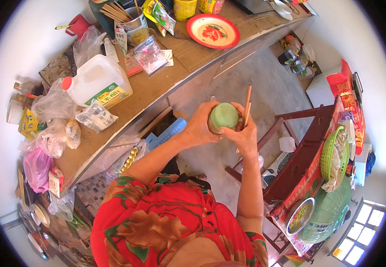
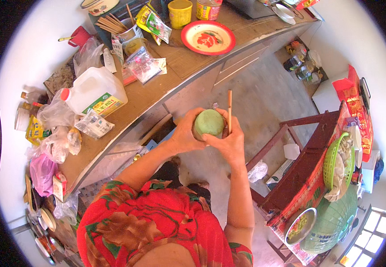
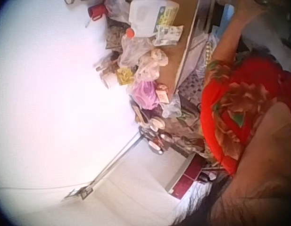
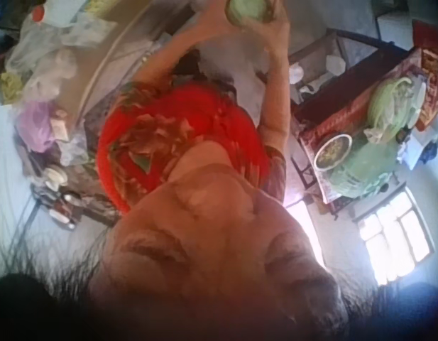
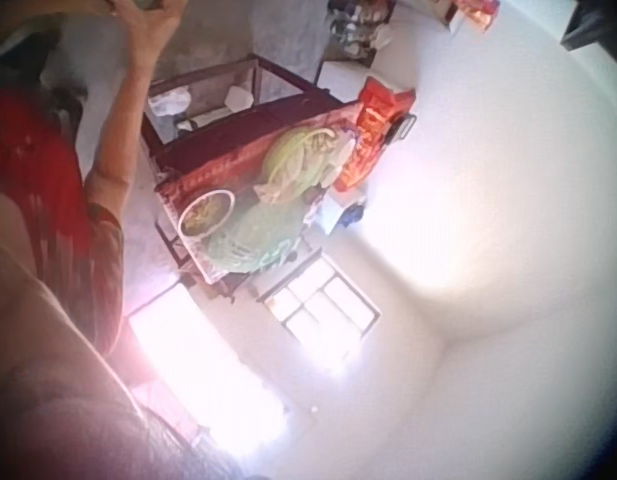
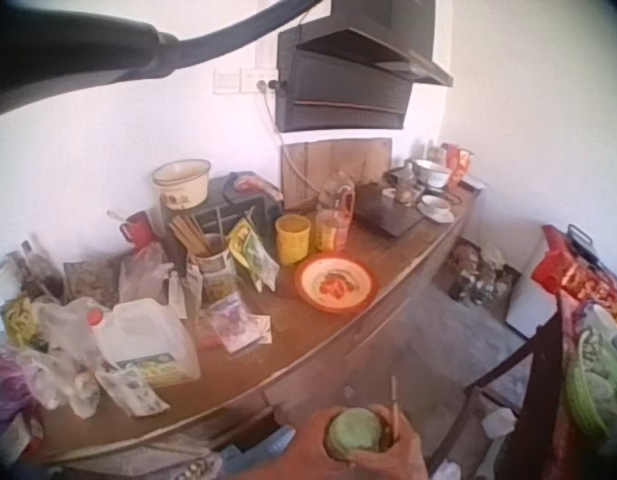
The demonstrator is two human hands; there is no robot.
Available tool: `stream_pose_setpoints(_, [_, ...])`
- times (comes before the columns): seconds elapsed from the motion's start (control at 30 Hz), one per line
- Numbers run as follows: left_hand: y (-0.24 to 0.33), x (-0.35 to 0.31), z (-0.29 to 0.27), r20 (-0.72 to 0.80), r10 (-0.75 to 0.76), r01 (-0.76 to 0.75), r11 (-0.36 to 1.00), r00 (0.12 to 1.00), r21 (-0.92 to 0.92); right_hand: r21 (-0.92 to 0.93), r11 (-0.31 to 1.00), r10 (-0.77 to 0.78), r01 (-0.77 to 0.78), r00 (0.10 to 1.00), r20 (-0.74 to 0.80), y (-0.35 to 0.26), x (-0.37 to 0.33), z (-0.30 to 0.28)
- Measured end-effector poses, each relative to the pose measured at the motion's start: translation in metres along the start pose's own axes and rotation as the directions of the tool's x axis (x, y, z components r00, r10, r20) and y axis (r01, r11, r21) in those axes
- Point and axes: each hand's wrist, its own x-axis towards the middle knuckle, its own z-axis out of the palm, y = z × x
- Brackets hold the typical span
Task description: The person adds seasoning from a small packet and a jar to a bowl of chopped vegetables using chopsticks. They then pour oil from a large bottle into a small bowl and move around the kitchen carrying the bowl and other items.
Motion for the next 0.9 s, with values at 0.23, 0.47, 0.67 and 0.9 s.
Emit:
stream_pose_setpoints(0.23, [-0.004, -0.010, 0.021, -0.057, -0.022, 0.025, 0.999, 0.998, 0.044, -0.389, 0.921, -0.069, 0.017, 0.990, -0.119, 0.002, -0.023, -0.007])
stream_pose_setpoints(0.47, [-0.067, 0.052, -0.018, -0.478, 0.026, 0.116, 0.957, 0.878, 0.265, -0.263, 0.917, -0.358, 0.299, 0.909, -0.215, 0.039, -0.096, -0.063])
stream_pose_setpoints(0.67, [-0.104, 0.129, -0.059, -0.328, 0.044, -0.020, 0.997, 0.944, 0.077, -0.408, 0.879, -0.444, 0.248, 0.738, -0.508, 0.030, -0.158, -0.103])
stream_pose_setpoints(0.9, [-0.151, 0.146, -0.069, -0.433, 0.271, -0.082, 0.910, 0.860, 0.406, -0.070, 0.998, -0.049, 0.002, 0.736, -0.675, 0.029, -0.237, -0.128])
